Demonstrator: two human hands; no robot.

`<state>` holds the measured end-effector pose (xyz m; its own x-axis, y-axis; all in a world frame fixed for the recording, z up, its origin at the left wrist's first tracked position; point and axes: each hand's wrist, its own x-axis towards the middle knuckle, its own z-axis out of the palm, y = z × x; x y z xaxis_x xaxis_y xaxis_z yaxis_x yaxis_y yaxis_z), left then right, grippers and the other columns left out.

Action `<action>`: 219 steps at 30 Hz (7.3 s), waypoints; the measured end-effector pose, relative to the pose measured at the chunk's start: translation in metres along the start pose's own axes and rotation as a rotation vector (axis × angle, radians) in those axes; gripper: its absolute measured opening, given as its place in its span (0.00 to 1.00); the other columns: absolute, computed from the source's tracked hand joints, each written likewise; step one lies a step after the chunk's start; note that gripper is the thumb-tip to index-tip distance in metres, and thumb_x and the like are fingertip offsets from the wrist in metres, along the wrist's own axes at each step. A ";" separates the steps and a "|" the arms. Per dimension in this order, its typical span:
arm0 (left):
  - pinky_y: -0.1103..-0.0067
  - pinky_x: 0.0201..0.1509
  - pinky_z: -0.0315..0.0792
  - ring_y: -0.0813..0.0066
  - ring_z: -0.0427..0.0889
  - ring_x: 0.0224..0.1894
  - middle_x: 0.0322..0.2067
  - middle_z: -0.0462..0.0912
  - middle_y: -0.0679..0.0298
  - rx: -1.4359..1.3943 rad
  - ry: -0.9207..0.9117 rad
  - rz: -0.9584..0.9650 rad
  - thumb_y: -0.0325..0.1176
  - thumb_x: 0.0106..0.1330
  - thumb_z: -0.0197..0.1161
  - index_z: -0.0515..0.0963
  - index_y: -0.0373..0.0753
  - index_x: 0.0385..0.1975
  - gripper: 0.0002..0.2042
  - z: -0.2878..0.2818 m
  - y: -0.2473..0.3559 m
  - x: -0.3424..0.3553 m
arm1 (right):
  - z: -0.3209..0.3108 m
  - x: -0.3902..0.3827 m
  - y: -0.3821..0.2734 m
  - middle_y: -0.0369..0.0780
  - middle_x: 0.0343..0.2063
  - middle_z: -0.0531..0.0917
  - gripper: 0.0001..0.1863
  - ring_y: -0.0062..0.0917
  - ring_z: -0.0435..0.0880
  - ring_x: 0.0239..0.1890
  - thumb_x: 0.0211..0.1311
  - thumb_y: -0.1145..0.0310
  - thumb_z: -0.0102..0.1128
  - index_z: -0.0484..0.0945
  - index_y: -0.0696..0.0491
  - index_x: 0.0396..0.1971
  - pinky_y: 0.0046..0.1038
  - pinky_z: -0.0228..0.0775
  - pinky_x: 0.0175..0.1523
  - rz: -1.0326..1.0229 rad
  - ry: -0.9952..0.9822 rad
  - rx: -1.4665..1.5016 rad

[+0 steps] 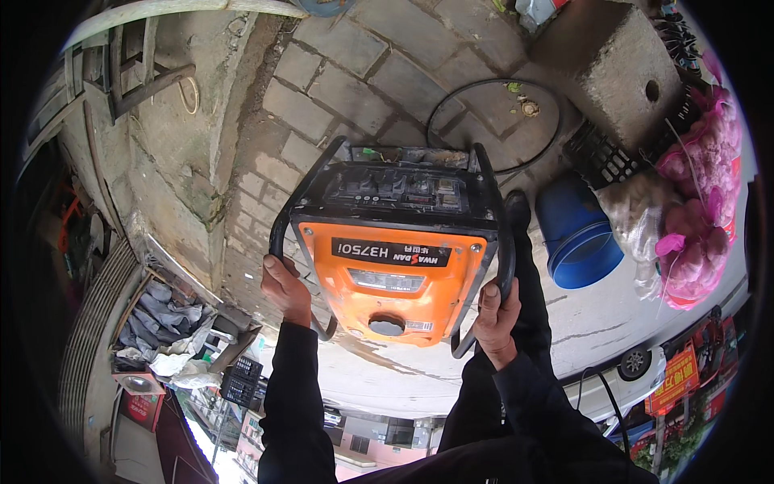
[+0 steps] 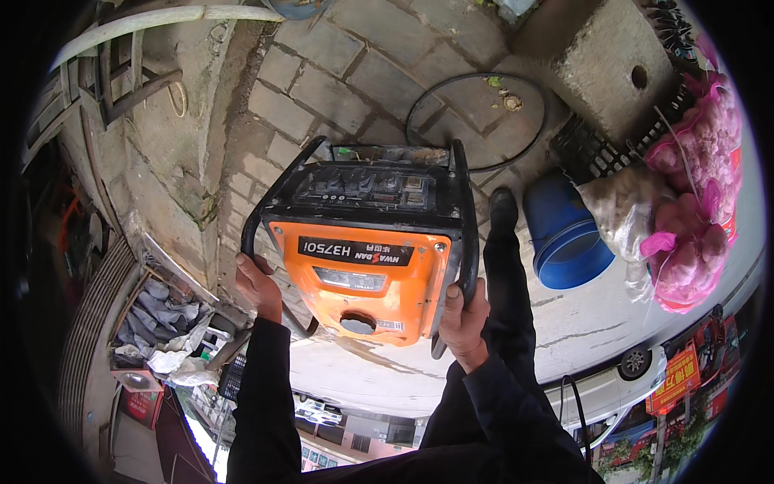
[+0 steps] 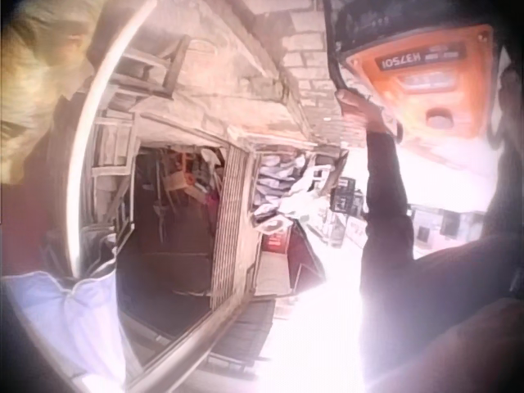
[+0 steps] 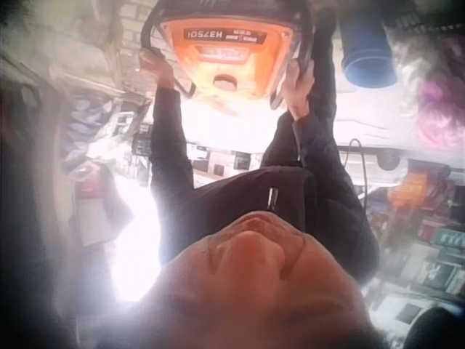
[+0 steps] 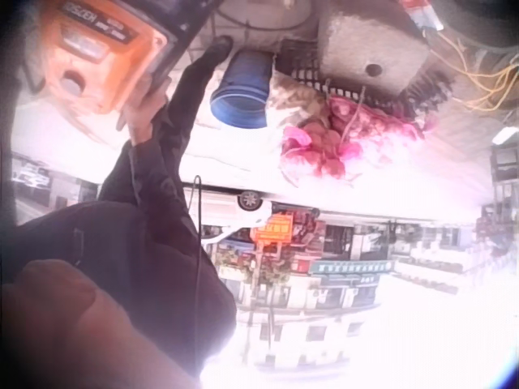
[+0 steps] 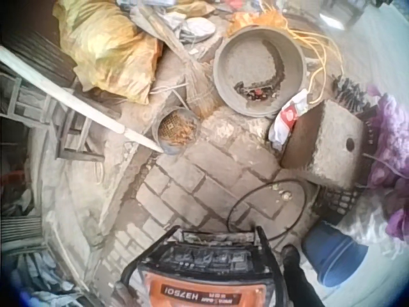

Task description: The person uses a wrench and screwdriver to remove and reattach bolts on a portable generator. They pull the starter cord multiple times to test the engine, then handle small parts and tools on the ground before repositioning the generator.

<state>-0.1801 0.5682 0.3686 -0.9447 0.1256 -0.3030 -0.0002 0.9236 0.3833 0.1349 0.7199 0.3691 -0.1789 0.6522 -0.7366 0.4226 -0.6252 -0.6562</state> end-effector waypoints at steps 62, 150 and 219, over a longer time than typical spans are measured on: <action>0.69 0.24 0.77 0.61 0.83 0.22 0.25 0.85 0.50 -0.989 -0.214 -1.237 0.25 0.68 0.56 0.80 0.32 0.45 0.10 0.045 -0.560 -1.078 | -0.368 -0.251 0.347 0.39 0.14 0.71 0.06 0.26 0.70 0.13 0.64 0.71 0.56 0.72 0.57 0.29 0.33 0.61 0.16 -0.015 -0.232 -0.723; 0.71 0.31 0.78 0.65 0.81 0.26 0.30 0.82 0.54 0.109 -0.892 -0.143 0.34 0.72 0.58 0.73 0.31 0.50 0.14 -0.497 -0.232 0.370 | 0.323 -0.259 -0.006 0.41 0.19 0.85 0.12 0.32 0.83 0.17 0.57 0.61 0.61 0.83 0.56 0.25 0.37 0.75 0.26 0.209 0.701 -0.104; 0.76 0.50 0.76 0.71 0.85 0.44 0.41 0.89 0.57 0.102 -1.816 0.251 0.29 0.63 0.68 0.85 0.33 0.47 0.13 0.314 0.002 0.218 | 0.209 0.320 0.038 0.47 0.34 0.88 0.13 0.41 0.88 0.38 0.52 0.65 0.61 0.89 0.52 0.34 0.39 0.78 0.45 0.187 -0.590 -1.006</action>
<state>-0.2827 0.7106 0.0296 0.5604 0.3744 -0.7387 0.1517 0.8305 0.5360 -0.0926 0.8156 0.0741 -0.3116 0.1225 -0.9423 0.9484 0.1014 -0.3004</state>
